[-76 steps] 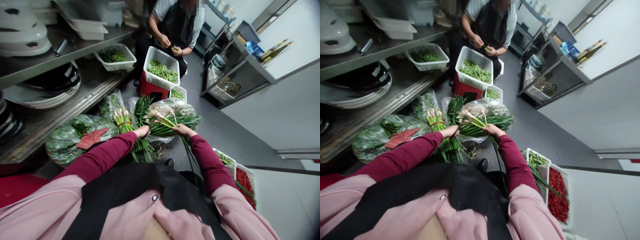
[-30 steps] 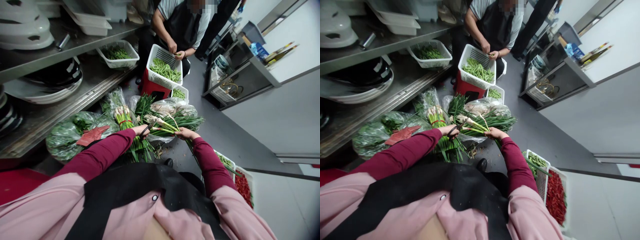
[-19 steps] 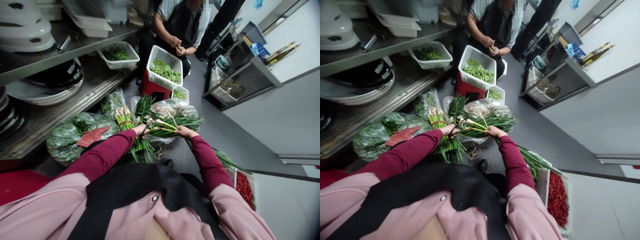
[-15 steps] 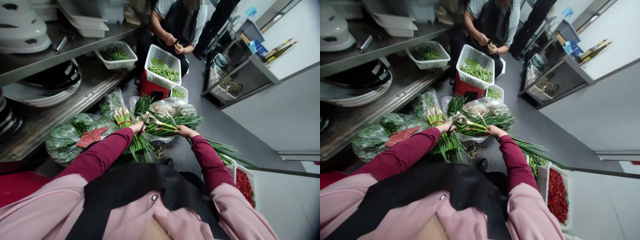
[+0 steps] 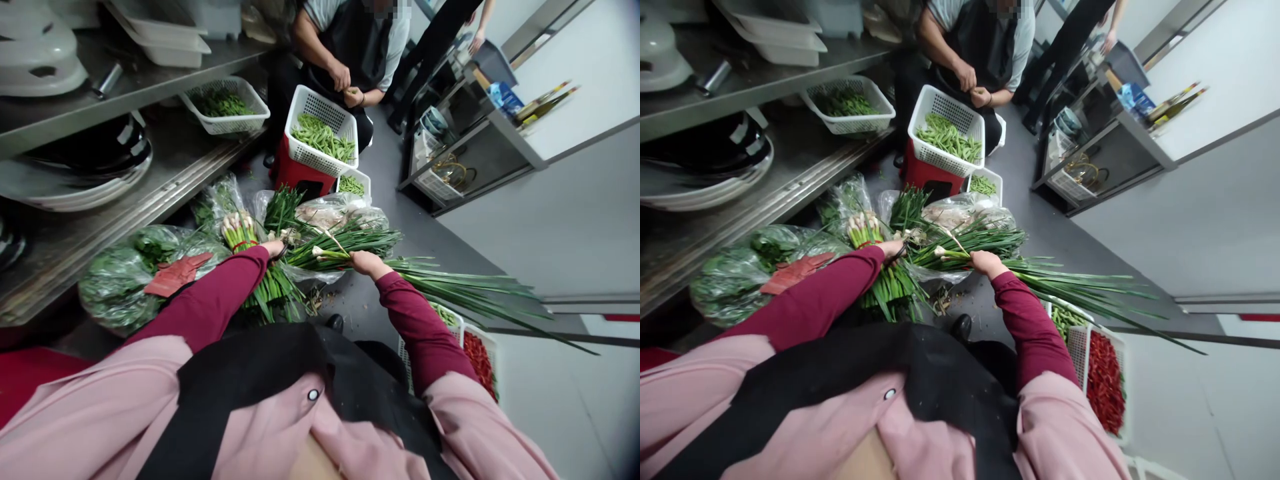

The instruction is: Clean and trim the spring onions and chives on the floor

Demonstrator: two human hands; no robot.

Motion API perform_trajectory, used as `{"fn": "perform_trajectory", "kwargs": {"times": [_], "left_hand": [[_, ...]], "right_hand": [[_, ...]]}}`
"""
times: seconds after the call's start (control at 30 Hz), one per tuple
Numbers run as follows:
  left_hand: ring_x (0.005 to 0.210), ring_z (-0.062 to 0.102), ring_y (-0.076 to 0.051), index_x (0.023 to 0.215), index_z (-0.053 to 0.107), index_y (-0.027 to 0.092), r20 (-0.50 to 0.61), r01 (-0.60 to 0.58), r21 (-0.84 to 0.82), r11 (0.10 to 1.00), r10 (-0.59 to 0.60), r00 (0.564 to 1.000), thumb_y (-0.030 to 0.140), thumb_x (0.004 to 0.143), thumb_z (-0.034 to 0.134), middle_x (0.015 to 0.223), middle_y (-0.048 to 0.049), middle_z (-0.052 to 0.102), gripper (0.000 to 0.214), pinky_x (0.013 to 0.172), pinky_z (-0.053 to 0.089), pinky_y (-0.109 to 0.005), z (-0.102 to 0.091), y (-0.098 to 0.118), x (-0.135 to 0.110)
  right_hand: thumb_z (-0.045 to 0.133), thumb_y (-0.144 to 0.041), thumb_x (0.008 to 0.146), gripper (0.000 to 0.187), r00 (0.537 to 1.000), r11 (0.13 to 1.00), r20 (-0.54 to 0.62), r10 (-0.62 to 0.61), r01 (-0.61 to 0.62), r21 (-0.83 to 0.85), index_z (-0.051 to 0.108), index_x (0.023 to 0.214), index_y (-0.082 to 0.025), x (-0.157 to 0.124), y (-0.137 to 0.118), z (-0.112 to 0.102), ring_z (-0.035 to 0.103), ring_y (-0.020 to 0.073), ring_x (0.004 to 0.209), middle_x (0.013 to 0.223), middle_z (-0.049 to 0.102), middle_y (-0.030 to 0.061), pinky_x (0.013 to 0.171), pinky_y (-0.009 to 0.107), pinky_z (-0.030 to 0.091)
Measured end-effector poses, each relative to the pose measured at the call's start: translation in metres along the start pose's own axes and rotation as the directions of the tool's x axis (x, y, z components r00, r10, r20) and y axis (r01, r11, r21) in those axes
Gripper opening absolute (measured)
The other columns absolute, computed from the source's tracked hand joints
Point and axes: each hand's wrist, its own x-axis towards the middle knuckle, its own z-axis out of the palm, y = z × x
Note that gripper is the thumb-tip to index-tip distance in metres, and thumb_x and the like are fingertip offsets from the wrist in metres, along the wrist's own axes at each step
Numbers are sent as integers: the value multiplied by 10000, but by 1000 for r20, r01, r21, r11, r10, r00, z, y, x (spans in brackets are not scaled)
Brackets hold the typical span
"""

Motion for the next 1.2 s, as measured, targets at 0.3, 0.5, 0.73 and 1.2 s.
{"fn": "perform_trajectory", "kwargs": {"times": [0.3,0.5,0.73,1.2], "left_hand": [[699,695,-250,769,593,99,247,151,-219,964,-95,964,137,765,521,779,-157,708,81,578,531,-276,5,18,-15],[678,701,-248,792,590,106,310,191,-268,944,-103,945,104,710,519,760,-165,714,109,561,555,-283,0,14,-19],[642,694,-251,800,584,102,272,200,-226,953,-135,953,85,693,506,688,-153,701,133,503,529,-274,-5,13,-23],[512,635,-201,767,583,98,199,61,-111,992,-38,979,113,744,538,632,-109,668,53,496,505,-275,0,18,-34]], "right_hand": [[538,-359,893,337,994,998,92,-57,59,-28,665,1113,-137,22,-38,9,661,282,1014,1105,669,205,832,338,504],[516,-331,899,353,991,995,108,-81,86,-43,669,1127,-109,43,-58,-3,653,286,1044,1122,663,212,857,351,507],[532,-356,882,369,989,988,96,-111,120,-94,676,1136,-132,44,-64,-22,646,310,1058,1118,667,209,866,387,507],[532,-345,892,354,974,967,138,-180,201,-156,662,1142,-130,54,-57,-29,651,281,1048,1129,670,183,851,338,510]]}}
